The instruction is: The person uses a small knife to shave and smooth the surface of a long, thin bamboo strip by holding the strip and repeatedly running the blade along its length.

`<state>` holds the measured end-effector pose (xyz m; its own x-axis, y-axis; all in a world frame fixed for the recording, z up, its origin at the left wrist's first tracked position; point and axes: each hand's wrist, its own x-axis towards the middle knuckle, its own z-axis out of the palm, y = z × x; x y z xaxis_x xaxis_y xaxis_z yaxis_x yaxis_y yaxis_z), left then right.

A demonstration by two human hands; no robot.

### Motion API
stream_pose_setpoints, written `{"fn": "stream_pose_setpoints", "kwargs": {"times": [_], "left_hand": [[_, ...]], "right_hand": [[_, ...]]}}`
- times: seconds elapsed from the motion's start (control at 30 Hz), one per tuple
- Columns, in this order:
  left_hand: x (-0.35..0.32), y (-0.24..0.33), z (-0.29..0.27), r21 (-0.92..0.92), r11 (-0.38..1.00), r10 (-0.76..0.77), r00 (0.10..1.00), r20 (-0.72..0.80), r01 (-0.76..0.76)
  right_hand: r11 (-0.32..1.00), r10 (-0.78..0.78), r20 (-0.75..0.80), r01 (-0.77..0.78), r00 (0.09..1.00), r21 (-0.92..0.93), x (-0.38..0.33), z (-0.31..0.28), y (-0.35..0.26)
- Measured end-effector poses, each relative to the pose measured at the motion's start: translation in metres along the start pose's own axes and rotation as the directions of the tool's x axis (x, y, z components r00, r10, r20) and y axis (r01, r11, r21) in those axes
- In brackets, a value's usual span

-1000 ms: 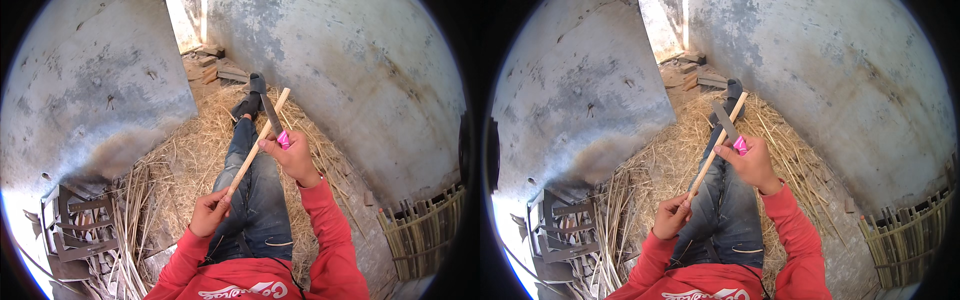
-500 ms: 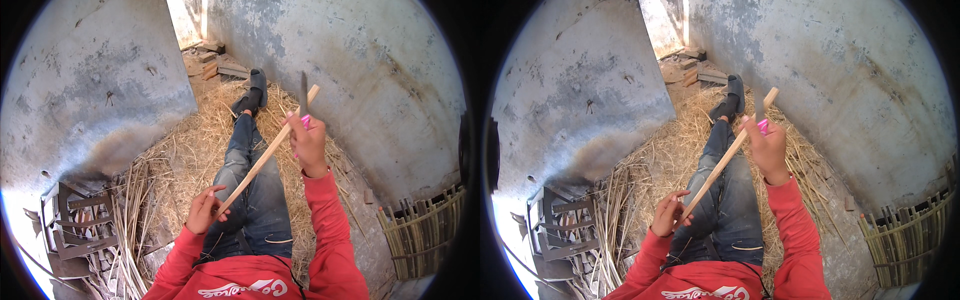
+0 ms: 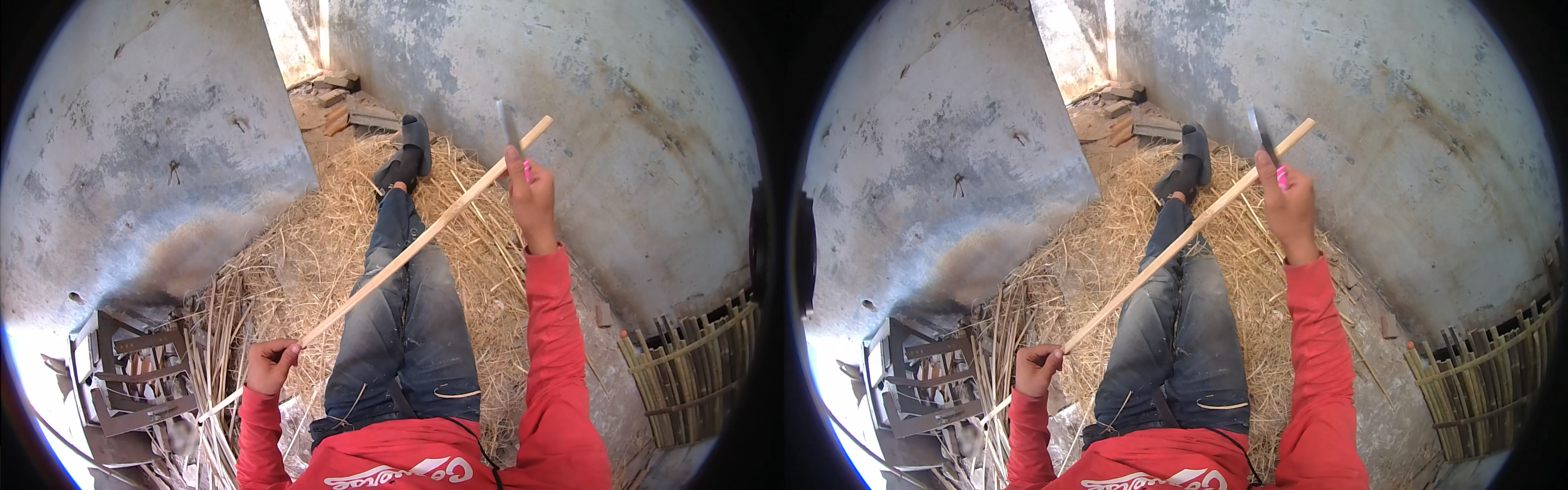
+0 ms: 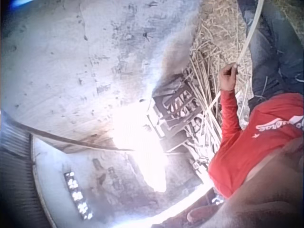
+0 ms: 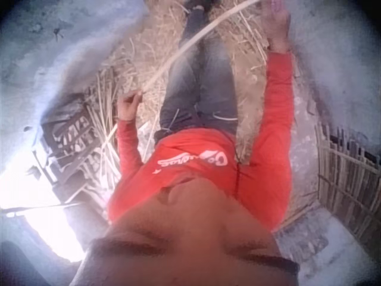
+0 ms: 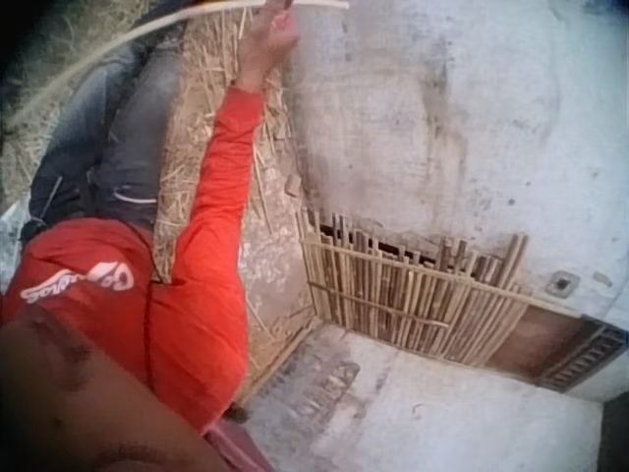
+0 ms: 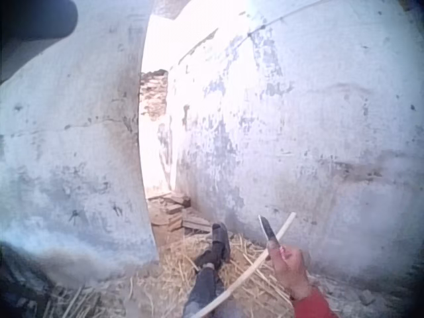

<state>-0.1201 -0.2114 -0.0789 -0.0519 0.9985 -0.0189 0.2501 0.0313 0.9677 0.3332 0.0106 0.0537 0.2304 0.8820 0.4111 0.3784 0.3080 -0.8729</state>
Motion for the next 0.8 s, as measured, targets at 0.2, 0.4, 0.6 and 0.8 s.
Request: {"fn": "stream_pose_setpoints", "kwargs": {"times": [0.2,0.4,0.6,0.8], "left_hand": [[0.005,0.02,0.016,0.059,0.998,0.011,1.0,-0.008,-0.01],[0.009,0.032,0.042,0.034,0.998,0.052,0.997,-0.061,-0.05],[0.014,0.038,0.057,0.109,0.987,0.13,0.985,-0.109,-0.119],[0.026,0.051,0.08,0.219,0.967,0.158,0.979,-0.13,-0.127]], "right_hand": [[0.969,-0.195,0.069,0.203,0.978,-0.143,-0.054,0.041,-0.017],[0.956,-0.211,0.056,0.218,0.976,-0.198,-0.066,0.053,-0.009],[0.946,-0.208,0.003,0.202,0.978,-0.254,-0.07,0.052,0.006],[0.949,-0.262,0.158,0.284,0.952,-0.136,-0.119,0.081,0.019]]}}
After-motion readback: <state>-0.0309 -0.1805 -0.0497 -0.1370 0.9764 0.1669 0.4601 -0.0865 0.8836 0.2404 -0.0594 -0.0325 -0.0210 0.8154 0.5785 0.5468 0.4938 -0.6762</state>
